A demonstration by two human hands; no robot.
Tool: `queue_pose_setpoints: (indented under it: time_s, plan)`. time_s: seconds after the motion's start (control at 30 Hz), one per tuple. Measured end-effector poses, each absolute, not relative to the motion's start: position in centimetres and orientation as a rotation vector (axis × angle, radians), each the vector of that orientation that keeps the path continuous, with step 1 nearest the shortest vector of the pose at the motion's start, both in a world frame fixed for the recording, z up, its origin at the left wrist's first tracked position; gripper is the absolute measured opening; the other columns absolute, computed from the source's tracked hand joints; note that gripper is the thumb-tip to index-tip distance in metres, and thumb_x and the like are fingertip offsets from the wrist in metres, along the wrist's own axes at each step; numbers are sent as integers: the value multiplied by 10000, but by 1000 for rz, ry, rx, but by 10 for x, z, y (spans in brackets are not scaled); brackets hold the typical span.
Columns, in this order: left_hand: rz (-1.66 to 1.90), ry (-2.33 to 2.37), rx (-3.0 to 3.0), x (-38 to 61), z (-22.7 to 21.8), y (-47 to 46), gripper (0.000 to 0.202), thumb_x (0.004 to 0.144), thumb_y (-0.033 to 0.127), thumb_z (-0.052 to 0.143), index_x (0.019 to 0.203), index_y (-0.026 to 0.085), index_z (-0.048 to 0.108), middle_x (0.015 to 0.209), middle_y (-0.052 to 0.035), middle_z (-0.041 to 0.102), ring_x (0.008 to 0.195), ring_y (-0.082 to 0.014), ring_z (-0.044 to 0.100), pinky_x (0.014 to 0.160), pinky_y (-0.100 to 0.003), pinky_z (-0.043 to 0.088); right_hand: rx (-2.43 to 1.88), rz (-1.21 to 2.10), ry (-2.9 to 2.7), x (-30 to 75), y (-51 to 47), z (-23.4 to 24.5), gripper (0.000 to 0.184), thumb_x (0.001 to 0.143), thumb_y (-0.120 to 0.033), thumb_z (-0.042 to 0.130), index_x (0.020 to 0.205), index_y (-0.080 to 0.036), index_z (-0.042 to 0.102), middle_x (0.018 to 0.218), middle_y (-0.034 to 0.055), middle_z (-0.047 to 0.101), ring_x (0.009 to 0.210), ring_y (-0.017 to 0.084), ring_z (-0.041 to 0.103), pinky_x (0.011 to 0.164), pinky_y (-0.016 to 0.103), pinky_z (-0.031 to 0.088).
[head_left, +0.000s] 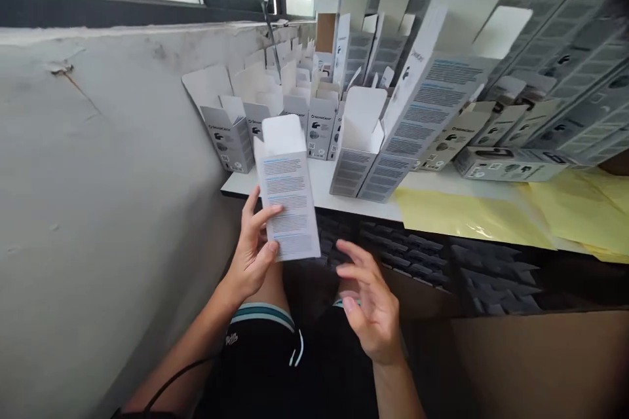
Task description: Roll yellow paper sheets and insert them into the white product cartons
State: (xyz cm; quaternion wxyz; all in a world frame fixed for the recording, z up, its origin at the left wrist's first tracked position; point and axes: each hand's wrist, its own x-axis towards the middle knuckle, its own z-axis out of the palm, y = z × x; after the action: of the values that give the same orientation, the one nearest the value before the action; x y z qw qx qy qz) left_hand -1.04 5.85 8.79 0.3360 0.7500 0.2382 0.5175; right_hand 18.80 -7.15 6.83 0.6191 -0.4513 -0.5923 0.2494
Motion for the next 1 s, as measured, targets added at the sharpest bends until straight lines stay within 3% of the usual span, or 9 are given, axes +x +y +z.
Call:
queue_pose_setpoints:
  time_s: [0.07,0.17,0.23,0.3,0.37,0.43,0.53,0.73,1.0]
  plan:
    - [1273,594,1924,-12,91,50,458,976,478,538,1423,393,483,1695,-36,124,1492,-380,358,908,-477,651,-1002,563,-1419,182,-65,80,348,884,-198,543,1206,-251,664,1523,120,503,1360,323,527,1046,537,500]
    - [1220,553,1957,-17,96,43,667,828,536,738,1421,391,469,1699,-39,68,1505,-425,310,886,-510,665,-923,634,-1447,173,-60,87,380,881,-186,530,1225,-257,674,1551,109,485,1363,347,536,1039,573,511]
    - [1235,533,2000,-21,98,42,752,741,461,847,1393,393,479,1693,-43,61,1508,-434,292,868,-499,676,-879,676,-1440,169,-60,88,377,891,-184,520,1229,-256,669,1554,108,481,1381,362,514,1050,609,493]
    - [1253,532,2021,-25,100,43,729,745,333,868,1366,402,490,1674,-48,113,1501,-411,318,834,-443,692,-871,683,-1434,166,-61,89,346,895,-186,526,1204,-249,668,1532,118,499,1379,368,509,1033,622,497]
    - [1245,536,2009,-28,102,43,705,763,263,857,1354,406,499,1651,-56,154,1474,-394,373,770,-385,703,-888,606,-1408,164,-60,94,305,883,-174,551,1162,-235,658,1421,139,577,1294,349,569,968,587,539]
    - [1218,556,1990,-30,102,42,696,767,255,853,1354,397,506,1639,-67,165,1433,-392,433,707,-363,707,-924,433,-1391,163,-59,103,259,853,-129,589,1086,-225,649,1175,117,660,1087,289,648,863,505,574]
    - [1224,607,1996,-32,103,41,674,764,281,854,1345,378,527,1631,-76,189,1421,-409,441,688,-380,710,-992,30,-1508,162,-55,122,240,794,-23,643,944,-210,656,882,42,622,794,195,618,695,374,543]
    - [1287,654,1982,-35,105,47,676,748,316,866,1339,361,541,1602,-71,243,1459,-421,379,690,-375,712,-1062,-460,-1872,161,-40,150,274,776,-1,706,941,-215,662,807,37,625,724,173,581,622,320,506]
    - [1301,719,1953,-35,104,48,660,758,312,856,1343,355,553,1601,-71,237,1441,-424,410,722,-372,714,-954,-646,-2025,161,-21,155,200,805,-35,726,916,-194,677,724,18,557,696,161,530,606,289,465]
